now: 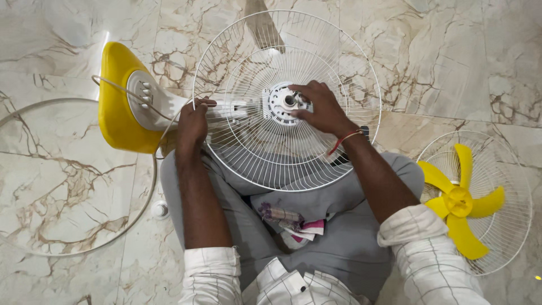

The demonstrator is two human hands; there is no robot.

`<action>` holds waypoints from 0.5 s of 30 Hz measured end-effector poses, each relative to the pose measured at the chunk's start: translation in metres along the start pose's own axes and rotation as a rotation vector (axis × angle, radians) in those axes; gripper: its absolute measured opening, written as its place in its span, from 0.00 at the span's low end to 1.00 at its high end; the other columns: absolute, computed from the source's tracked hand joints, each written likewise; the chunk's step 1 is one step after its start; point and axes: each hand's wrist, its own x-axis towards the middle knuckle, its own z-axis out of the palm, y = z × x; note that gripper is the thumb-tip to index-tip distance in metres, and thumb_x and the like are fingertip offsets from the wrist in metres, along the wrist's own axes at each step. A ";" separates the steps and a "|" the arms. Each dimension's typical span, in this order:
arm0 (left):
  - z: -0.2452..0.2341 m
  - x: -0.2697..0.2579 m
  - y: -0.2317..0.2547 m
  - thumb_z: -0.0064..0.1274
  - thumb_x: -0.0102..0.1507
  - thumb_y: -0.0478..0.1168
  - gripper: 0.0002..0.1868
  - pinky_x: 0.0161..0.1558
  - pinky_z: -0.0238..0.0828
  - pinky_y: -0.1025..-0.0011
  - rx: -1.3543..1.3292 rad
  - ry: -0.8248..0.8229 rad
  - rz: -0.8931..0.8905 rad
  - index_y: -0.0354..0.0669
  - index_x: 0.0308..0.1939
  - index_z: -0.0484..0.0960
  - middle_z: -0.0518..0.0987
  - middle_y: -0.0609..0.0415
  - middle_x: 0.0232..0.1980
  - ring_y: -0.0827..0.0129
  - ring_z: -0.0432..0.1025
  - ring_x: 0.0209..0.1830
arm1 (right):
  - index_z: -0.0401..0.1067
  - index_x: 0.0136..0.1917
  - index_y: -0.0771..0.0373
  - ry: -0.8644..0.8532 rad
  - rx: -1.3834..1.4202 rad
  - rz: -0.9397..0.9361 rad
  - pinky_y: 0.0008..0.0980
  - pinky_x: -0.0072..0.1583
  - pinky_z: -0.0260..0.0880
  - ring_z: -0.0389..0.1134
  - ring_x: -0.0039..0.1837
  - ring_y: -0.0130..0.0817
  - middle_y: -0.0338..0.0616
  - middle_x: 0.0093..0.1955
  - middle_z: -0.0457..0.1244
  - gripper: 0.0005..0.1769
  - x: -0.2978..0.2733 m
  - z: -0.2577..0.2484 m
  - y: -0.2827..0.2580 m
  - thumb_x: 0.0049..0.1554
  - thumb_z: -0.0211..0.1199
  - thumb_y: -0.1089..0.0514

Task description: The person sits on the floor and assembles a yellow pedestal fan. They attach the front wire cage to the motor housing, secure the central hub, and then mount the yellow fan blades onto the hub.

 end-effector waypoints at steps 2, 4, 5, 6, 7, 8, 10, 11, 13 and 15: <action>-0.001 -0.002 0.002 0.42 0.65 0.41 0.18 0.61 0.66 0.64 0.006 0.003 -0.038 0.40 0.47 0.87 0.84 0.45 0.53 0.58 0.75 0.57 | 0.73 0.70 0.47 -0.088 0.045 0.043 0.40 0.62 0.59 0.57 0.56 0.40 0.39 0.49 0.60 0.37 0.005 -0.005 0.013 0.48 0.76 0.47; -0.001 -0.002 0.003 0.42 0.65 0.41 0.17 0.61 0.66 0.63 0.005 0.008 -0.048 0.40 0.47 0.87 0.83 0.45 0.54 0.59 0.75 0.58 | 0.74 0.69 0.43 -0.122 0.080 0.047 0.40 0.65 0.56 0.56 0.58 0.39 0.36 0.50 0.60 0.36 0.008 -0.005 0.019 0.46 0.76 0.45; 0.000 -0.003 0.003 0.42 0.65 0.41 0.17 0.61 0.66 0.63 0.001 0.011 -0.040 0.40 0.47 0.87 0.83 0.46 0.55 0.58 0.75 0.58 | 0.74 0.67 0.43 -0.115 0.092 0.030 0.40 0.66 0.54 0.56 0.59 0.38 0.34 0.50 0.60 0.36 0.010 -0.003 0.021 0.45 0.76 0.44; 0.000 -0.003 0.002 0.42 0.65 0.41 0.17 0.61 0.65 0.63 0.000 0.013 -0.031 0.40 0.46 0.87 0.83 0.47 0.56 0.58 0.74 0.59 | 0.75 0.66 0.43 -0.105 0.106 0.014 0.41 0.66 0.53 0.56 0.60 0.37 0.33 0.50 0.60 0.36 0.012 -0.002 0.021 0.44 0.76 0.43; 0.001 -0.003 0.002 0.42 0.64 0.40 0.17 0.62 0.65 0.63 -0.010 0.019 -0.030 0.40 0.46 0.87 0.83 0.46 0.56 0.58 0.74 0.59 | 0.76 0.65 0.42 -0.107 0.096 0.017 0.42 0.66 0.52 0.56 0.59 0.36 0.31 0.50 0.61 0.36 0.013 -0.001 0.022 0.43 0.76 0.42; 0.003 -0.003 0.002 0.42 0.64 0.40 0.17 0.62 0.65 0.63 -0.020 0.024 -0.029 0.39 0.46 0.87 0.83 0.45 0.56 0.58 0.74 0.59 | 0.77 0.65 0.41 -0.109 0.084 0.021 0.43 0.66 0.51 0.56 0.59 0.35 0.30 0.50 0.61 0.36 0.015 -0.002 0.023 0.42 0.76 0.41; 0.004 -0.004 0.003 0.42 0.64 0.40 0.17 0.62 0.65 0.63 -0.026 0.032 -0.038 0.40 0.46 0.87 0.83 0.45 0.56 0.58 0.74 0.60 | 0.78 0.64 0.40 -0.100 0.056 0.037 0.43 0.65 0.49 0.55 0.57 0.35 0.30 0.48 0.61 0.36 0.015 -0.002 0.023 0.41 0.77 0.39; 0.004 -0.005 0.004 0.42 0.64 0.40 0.17 0.62 0.65 0.63 -0.022 0.034 -0.047 0.40 0.46 0.86 0.83 0.45 0.57 0.58 0.74 0.60 | 0.78 0.63 0.40 -0.089 0.039 0.048 0.43 0.64 0.49 0.53 0.56 0.35 0.30 0.47 0.60 0.36 0.014 -0.003 0.023 0.40 0.78 0.38; 0.003 -0.006 0.007 0.41 0.65 0.40 0.17 0.62 0.65 0.62 -0.014 0.036 -0.057 0.40 0.46 0.86 0.82 0.45 0.58 0.57 0.74 0.60 | 0.79 0.62 0.40 -0.057 -0.001 0.049 0.43 0.62 0.48 0.52 0.54 0.35 0.30 0.44 0.60 0.36 0.014 -0.003 0.023 0.40 0.79 0.37; 0.002 -0.008 0.008 0.40 0.65 0.40 0.17 0.62 0.65 0.62 0.000 0.030 -0.065 0.40 0.47 0.85 0.81 0.45 0.59 0.58 0.73 0.60 | 0.79 0.63 0.39 -0.018 -0.043 0.034 0.42 0.60 0.47 0.52 0.52 0.34 0.28 0.42 0.60 0.36 0.010 0.000 0.019 0.41 0.78 0.38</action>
